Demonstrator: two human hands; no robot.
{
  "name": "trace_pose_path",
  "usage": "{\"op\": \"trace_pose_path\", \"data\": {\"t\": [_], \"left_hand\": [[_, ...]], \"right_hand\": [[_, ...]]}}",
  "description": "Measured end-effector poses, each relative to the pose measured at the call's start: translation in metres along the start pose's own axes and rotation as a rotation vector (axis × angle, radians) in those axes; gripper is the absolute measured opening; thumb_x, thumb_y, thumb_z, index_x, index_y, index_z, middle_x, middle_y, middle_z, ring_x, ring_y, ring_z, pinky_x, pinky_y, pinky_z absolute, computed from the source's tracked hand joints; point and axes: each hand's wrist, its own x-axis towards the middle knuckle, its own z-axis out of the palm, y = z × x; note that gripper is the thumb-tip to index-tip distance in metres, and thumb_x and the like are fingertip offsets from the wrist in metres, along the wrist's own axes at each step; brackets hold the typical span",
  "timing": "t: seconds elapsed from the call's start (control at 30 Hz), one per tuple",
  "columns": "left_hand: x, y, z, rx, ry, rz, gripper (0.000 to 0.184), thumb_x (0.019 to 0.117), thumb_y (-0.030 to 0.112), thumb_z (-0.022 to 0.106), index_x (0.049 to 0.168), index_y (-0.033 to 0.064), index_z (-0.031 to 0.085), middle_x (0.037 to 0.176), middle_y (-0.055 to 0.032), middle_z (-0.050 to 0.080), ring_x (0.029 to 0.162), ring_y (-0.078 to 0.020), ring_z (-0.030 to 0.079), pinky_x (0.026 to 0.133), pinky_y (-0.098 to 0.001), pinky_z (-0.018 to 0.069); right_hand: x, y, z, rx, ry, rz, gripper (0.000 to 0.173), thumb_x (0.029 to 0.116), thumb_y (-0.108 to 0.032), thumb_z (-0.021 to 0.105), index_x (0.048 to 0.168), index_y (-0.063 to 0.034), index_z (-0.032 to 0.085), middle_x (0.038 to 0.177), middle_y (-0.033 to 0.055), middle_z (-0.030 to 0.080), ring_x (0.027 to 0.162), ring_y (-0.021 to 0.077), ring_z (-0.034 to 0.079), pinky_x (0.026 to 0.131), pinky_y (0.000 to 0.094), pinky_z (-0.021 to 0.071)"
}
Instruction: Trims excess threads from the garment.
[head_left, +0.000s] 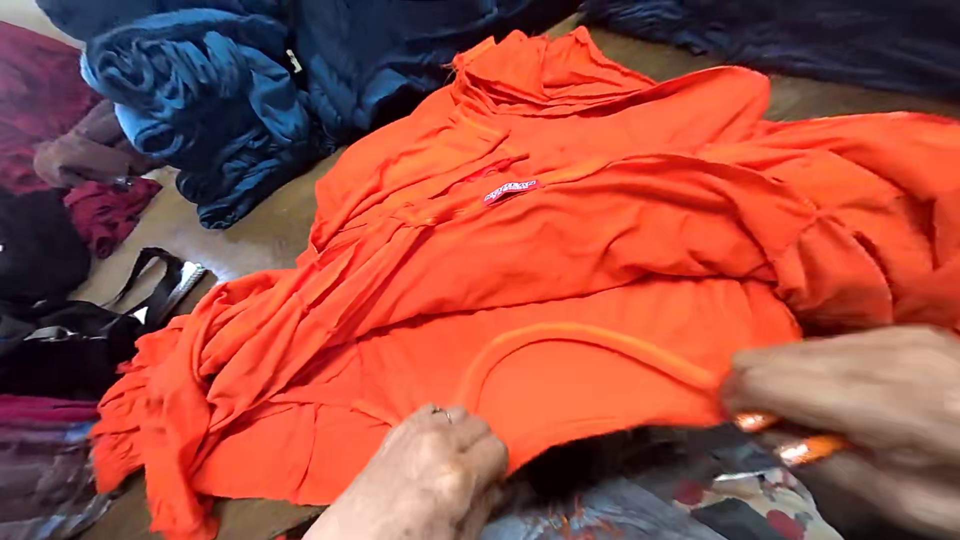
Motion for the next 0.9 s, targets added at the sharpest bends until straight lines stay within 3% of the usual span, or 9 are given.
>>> {"op": "trace_pose_path", "data": {"t": [0.07,0.13,0.3,0.43,0.53,0.63,0.77,0.83,0.9], "left_hand": [[-0.007,0.008,0.003,-0.041,-0.127,-0.008,0.026,0.1017,0.027,0.059,0.089,0.0081,0.071,0.082,-0.0084,0.069,0.08,-0.0254,0.069,0.072,-0.0449,0.053],[-0.008,0.01,0.01,-0.046,-0.06,-0.011,0.026,0.1019,0.028,0.06,0.088,0.0087,0.071,0.079,-0.0058,0.068,0.075,-0.0208,0.067,0.068,-0.0403,0.0539],[0.025,0.009,0.026,-0.107,0.451,-0.048,0.019,0.1027,0.018,0.058,0.107,0.0057,0.071,0.095,-0.0002,0.07,0.088,-0.0084,0.066,0.078,-0.0272,0.0579],[0.074,0.028,0.061,-0.225,0.361,-0.07,0.039,0.1033,0.019,0.058,0.138,-0.0006,0.055,0.121,-0.0072,0.07,0.113,-0.0161,0.067,0.098,-0.0371,0.0565],[0.103,0.044,0.083,-0.224,0.217,-0.082,0.054,0.1041,0.022,0.055,0.151,-0.0015,0.042,0.13,-0.0103,0.067,0.12,-0.0193,0.065,0.103,-0.0397,0.0536],[0.115,0.053,0.092,-0.16,0.163,-0.1,0.051,0.1031,0.021,0.056,0.149,-0.0004,0.047,0.124,-0.0116,0.066,0.117,-0.0218,0.064,0.102,-0.0398,0.0523],[0.109,0.051,0.088,-0.304,0.171,-0.163,0.041,0.1011,0.019,0.06,0.14,0.006,0.057,0.093,-0.0003,0.066,0.076,-0.0087,0.062,0.07,-0.0277,0.057],[0.106,0.047,0.087,-0.303,0.234,-0.134,0.033,0.1,0.017,0.06,0.132,0.0099,0.065,0.092,0.0062,0.068,0.081,-0.0049,0.062,0.073,-0.0251,0.0546],[0.105,0.048,0.086,-0.323,0.315,-0.101,0.034,0.0994,0.012,0.058,0.132,0.0078,0.067,0.095,0.007,0.071,0.088,-0.006,0.061,0.078,-0.0265,0.0511]], "right_hand": [[-0.019,0.0,0.019,0.069,-0.196,0.023,0.005,0.0862,-0.008,0.069,0.083,-0.0055,0.067,0.071,0.0087,0.064,0.064,0.0274,0.066,0.052,0.047,0.0509],[-0.033,0.004,0.037,0.14,-0.252,0.029,0.006,0.0864,-0.01,0.07,0.085,-0.006,0.066,0.073,0.0098,0.064,0.064,0.0283,0.066,0.053,0.0486,0.0502],[-0.053,0.011,0.056,0.487,0.221,0.082,0.022,0.0918,-0.027,0.067,0.077,-0.0119,0.061,0.07,-0.0046,0.058,0.064,-0.0017,0.053,0.055,0.0143,0.0437],[-0.061,0.0,0.065,0.768,0.432,0.251,0.02,0.097,-0.029,0.068,0.082,-0.0159,0.067,0.074,-0.009,0.062,0.067,-0.004,0.057,0.06,0.0124,0.0473],[-0.074,-0.004,0.075,0.764,0.521,0.388,0.018,0.0961,-0.031,0.068,0.083,-0.0188,0.068,0.072,-0.0109,0.06,0.064,-0.0037,0.055,0.058,0.0129,0.0468],[-0.088,-0.004,0.084,0.753,0.574,0.482,0.017,0.0949,-0.032,0.07,0.083,-0.0184,0.069,0.072,-0.0101,0.061,0.062,-0.0022,0.056,0.056,0.0143,0.0472],[-0.093,-0.006,0.094,0.784,0.565,0.491,0.017,0.0955,-0.031,0.071,0.084,-0.018,0.07,0.071,-0.0099,0.06,0.061,-0.0029,0.054,0.055,0.0128,0.0452],[-0.09,-0.01,0.097,0.764,0.556,0.491,0.018,0.095,-0.034,0.071,0.087,-0.0183,0.07,0.073,-0.0102,0.061,0.061,-0.0039,0.054,0.054,0.0115,0.0446],[-0.085,-0.019,0.091,0.791,0.565,0.524,0.02,0.093,-0.033,0.075,0.102,-0.0146,0.073,0.08,-0.0082,0.069,0.064,-0.0028,0.058,0.058,0.0134,0.0485]]}}
